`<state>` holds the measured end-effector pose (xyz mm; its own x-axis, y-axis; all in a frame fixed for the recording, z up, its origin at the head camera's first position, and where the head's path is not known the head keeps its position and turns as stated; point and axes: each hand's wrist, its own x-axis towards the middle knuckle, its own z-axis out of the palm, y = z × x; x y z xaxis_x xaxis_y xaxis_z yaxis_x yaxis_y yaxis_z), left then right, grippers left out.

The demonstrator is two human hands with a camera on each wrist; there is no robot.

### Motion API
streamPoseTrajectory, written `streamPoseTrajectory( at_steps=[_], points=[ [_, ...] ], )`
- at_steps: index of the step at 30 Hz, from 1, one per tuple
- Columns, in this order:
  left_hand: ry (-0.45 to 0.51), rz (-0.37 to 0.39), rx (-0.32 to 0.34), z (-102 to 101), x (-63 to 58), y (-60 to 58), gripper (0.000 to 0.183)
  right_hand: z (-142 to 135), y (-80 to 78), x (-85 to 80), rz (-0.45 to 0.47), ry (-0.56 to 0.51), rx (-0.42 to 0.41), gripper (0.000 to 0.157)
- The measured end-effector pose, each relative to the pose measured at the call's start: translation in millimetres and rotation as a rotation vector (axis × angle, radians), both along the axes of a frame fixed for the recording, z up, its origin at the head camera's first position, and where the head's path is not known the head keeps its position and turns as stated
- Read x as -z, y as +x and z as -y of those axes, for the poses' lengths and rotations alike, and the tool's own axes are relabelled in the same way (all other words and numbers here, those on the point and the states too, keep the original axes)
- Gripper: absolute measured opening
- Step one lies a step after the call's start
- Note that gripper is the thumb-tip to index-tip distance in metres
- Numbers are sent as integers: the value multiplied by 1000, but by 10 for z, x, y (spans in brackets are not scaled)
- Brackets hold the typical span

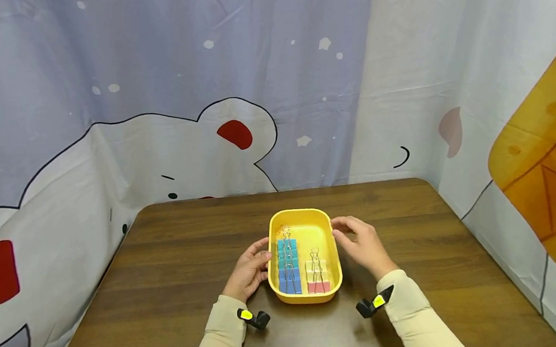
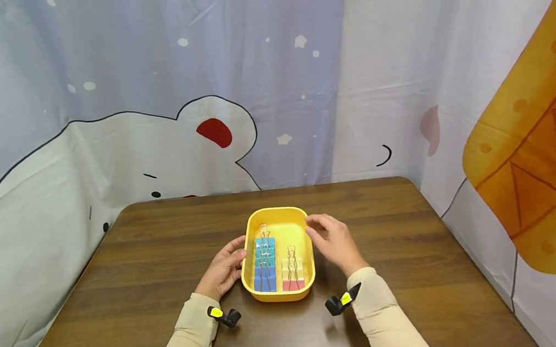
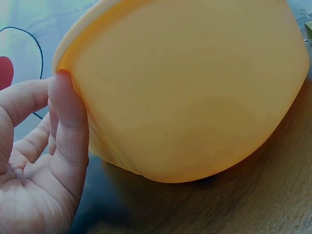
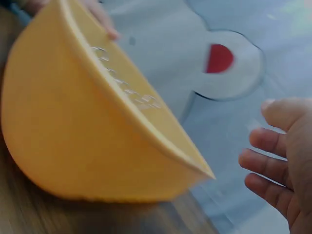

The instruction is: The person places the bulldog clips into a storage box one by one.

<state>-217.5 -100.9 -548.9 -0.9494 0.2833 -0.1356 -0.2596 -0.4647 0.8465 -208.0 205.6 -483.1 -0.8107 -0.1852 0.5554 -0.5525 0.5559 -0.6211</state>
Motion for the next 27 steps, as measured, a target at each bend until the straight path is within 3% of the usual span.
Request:
streamPoseTrajectory(
  at_steps=[4,12,21,27],
  points=[
    [-7,4,-3,-9,-4,0,50,-321,134,25,31,-131,56,26],
    [18,12,-8,-6,8,0,51,-792,426,197,138,-308,47,52],
    [18,15,-10,-9,8,8,51,-997,682,490,109,-341,64,40],
    [14,10,-6,-5,15,-4,50,-1035,781,618,83,-240,153,31]
  ],
)
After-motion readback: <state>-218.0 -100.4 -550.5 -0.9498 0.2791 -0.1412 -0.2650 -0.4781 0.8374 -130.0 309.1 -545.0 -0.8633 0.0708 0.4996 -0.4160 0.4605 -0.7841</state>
